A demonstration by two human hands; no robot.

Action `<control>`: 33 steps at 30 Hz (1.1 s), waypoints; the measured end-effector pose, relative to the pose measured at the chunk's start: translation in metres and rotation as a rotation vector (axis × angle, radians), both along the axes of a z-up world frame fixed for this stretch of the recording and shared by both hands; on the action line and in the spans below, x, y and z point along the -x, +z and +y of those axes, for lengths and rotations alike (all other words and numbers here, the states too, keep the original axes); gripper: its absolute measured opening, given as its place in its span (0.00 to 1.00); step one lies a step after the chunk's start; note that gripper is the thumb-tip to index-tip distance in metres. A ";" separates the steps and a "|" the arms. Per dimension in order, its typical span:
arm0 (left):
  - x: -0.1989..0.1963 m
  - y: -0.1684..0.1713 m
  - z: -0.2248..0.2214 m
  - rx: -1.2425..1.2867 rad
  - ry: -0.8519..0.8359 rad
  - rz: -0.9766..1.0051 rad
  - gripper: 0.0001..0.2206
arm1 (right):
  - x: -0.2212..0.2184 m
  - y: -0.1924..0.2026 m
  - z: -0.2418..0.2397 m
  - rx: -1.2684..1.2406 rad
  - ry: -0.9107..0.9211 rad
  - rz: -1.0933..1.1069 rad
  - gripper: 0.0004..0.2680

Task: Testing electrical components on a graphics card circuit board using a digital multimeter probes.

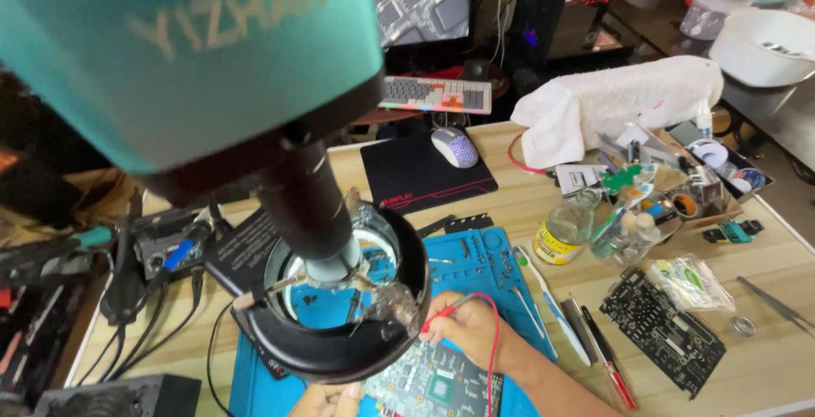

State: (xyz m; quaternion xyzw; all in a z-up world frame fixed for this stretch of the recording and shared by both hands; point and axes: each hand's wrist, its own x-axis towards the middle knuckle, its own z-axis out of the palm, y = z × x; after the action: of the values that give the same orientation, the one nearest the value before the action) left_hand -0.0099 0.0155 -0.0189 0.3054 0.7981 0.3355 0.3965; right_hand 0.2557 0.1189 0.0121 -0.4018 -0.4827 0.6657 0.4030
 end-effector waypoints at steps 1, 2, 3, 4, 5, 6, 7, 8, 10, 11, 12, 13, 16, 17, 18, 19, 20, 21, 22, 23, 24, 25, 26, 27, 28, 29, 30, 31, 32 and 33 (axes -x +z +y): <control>-0.004 0.026 0.000 0.083 -0.061 0.093 0.12 | -0.001 0.004 -0.001 -0.053 0.008 -0.076 0.03; -0.007 0.053 0.000 0.166 -0.117 0.187 0.13 | 0.001 0.009 -0.001 -0.108 0.022 -0.148 0.06; -0.012 0.052 -0.006 0.178 -0.103 0.184 0.13 | 0.003 0.008 -0.003 -0.099 0.038 -0.148 0.06; -0.016 0.053 -0.008 0.000 0.004 0.117 0.07 | 0.004 0.008 -0.003 -0.071 0.058 -0.124 0.04; -0.021 0.055 -0.009 -0.178 0.113 0.050 0.04 | 0.004 0.009 -0.004 -0.044 0.077 -0.100 0.12; -0.018 0.052 -0.008 -0.181 0.110 0.050 0.04 | 0.003 0.009 -0.003 -0.047 0.075 -0.100 0.12; -0.016 0.049 -0.006 -0.188 0.094 0.010 0.04 | 0.002 0.009 -0.003 -0.064 0.084 -0.166 0.09; -0.014 0.045 -0.007 -0.192 0.079 -0.031 0.06 | 0.000 0.008 -0.004 -0.077 0.094 -0.233 0.06; -0.012 0.051 -0.006 -0.163 0.034 0.007 0.07 | -0.001 0.026 -0.008 -0.053 0.079 -0.271 0.04; -0.009 0.053 -0.006 -0.133 -0.008 0.046 0.09 | 0.001 0.034 -0.010 -0.028 0.066 -0.307 0.04; -0.007 0.036 -0.006 -0.129 0.002 0.050 0.09 | -0.007 0.021 -0.005 -0.025 0.076 -0.303 0.04; -0.003 0.018 -0.008 -0.325 -0.075 0.163 0.11 | -0.012 0.007 -0.001 -0.017 0.052 -0.337 0.06; 0.008 0.042 -0.039 -0.681 -0.212 0.408 0.12 | -0.016 -0.004 -0.005 -0.089 0.055 -0.370 0.08; 0.010 0.061 -0.052 -0.870 -0.348 0.513 0.10 | -0.015 -0.003 -0.005 -0.186 0.006 -0.381 0.09; 0.018 0.070 -0.068 -0.838 -0.299 0.547 0.10 | -0.016 -0.012 -0.005 -0.185 0.070 -0.363 0.09; 0.024 0.079 -0.083 -0.864 -0.299 0.515 0.10 | -0.017 -0.021 -0.002 -0.183 0.022 -0.319 0.09; 0.028 0.087 -0.096 -0.895 -0.310 0.475 0.12 | -0.021 -0.029 0.000 -0.174 -0.038 -0.280 0.09; 0.045 0.081 -0.117 -0.868 -0.272 0.502 0.12 | -0.016 -0.037 0.002 -0.168 0.012 -0.267 0.09; 0.060 0.073 -0.132 -0.840 -0.100 0.477 0.11 | -0.019 -0.043 0.002 -0.214 0.003 -0.239 0.08; 0.074 0.066 -0.146 -0.809 0.071 0.452 0.12 | -0.023 -0.049 0.005 -0.259 -0.007 -0.209 0.07; 0.098 0.061 -0.152 -0.796 0.074 0.446 0.12 | -0.016 -0.037 0.001 -0.247 -0.002 -0.216 0.07; 0.121 0.056 -0.157 -0.890 0.322 0.394 0.10 | -0.011 -0.026 -0.002 -0.222 -0.021 -0.201 0.05; 0.142 0.049 -0.158 -0.976 0.563 0.331 0.11 | -0.010 -0.016 -0.005 -0.197 -0.053 -0.190 0.05; 0.179 0.037 -0.161 -0.962 0.556 0.320 0.11 | -0.013 -0.022 -0.006 -0.184 -0.061 -0.201 0.05; 0.218 0.025 -0.162 -0.961 0.702 0.341 0.07 | -0.014 -0.026 -0.004 -0.216 -0.033 -0.187 0.05; 0.256 0.015 -0.162 -0.955 0.847 0.363 0.04 | -0.016 -0.030 -0.002 -0.248 -0.004 -0.174 0.06; 0.316 -0.011 -0.156 -0.956 0.840 0.355 0.04 | -0.014 -0.029 -0.003 -0.248 -0.014 -0.178 0.06; 0.372 -0.032 -0.155 -0.944 0.897 0.251 0.03 | -0.013 -0.028 -0.003 -0.267 -0.010 -0.198 0.07; 0.421 -0.055 -0.152 -0.928 0.941 0.137 0.08 | -0.017 -0.026 -0.006 -0.285 -0.020 -0.223 0.08; 0.462 -0.064 -0.171 -0.925 0.921 0.120 0.08 | -0.009 -0.028 -0.004 -0.284 -0.043 -0.232 0.08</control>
State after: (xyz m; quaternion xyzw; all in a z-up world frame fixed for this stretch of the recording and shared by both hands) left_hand -0.4724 -0.1552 -0.0830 0.0896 0.6412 0.7621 -0.0054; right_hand 0.2643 0.1145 -0.0163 -0.4253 -0.6063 0.5314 0.4114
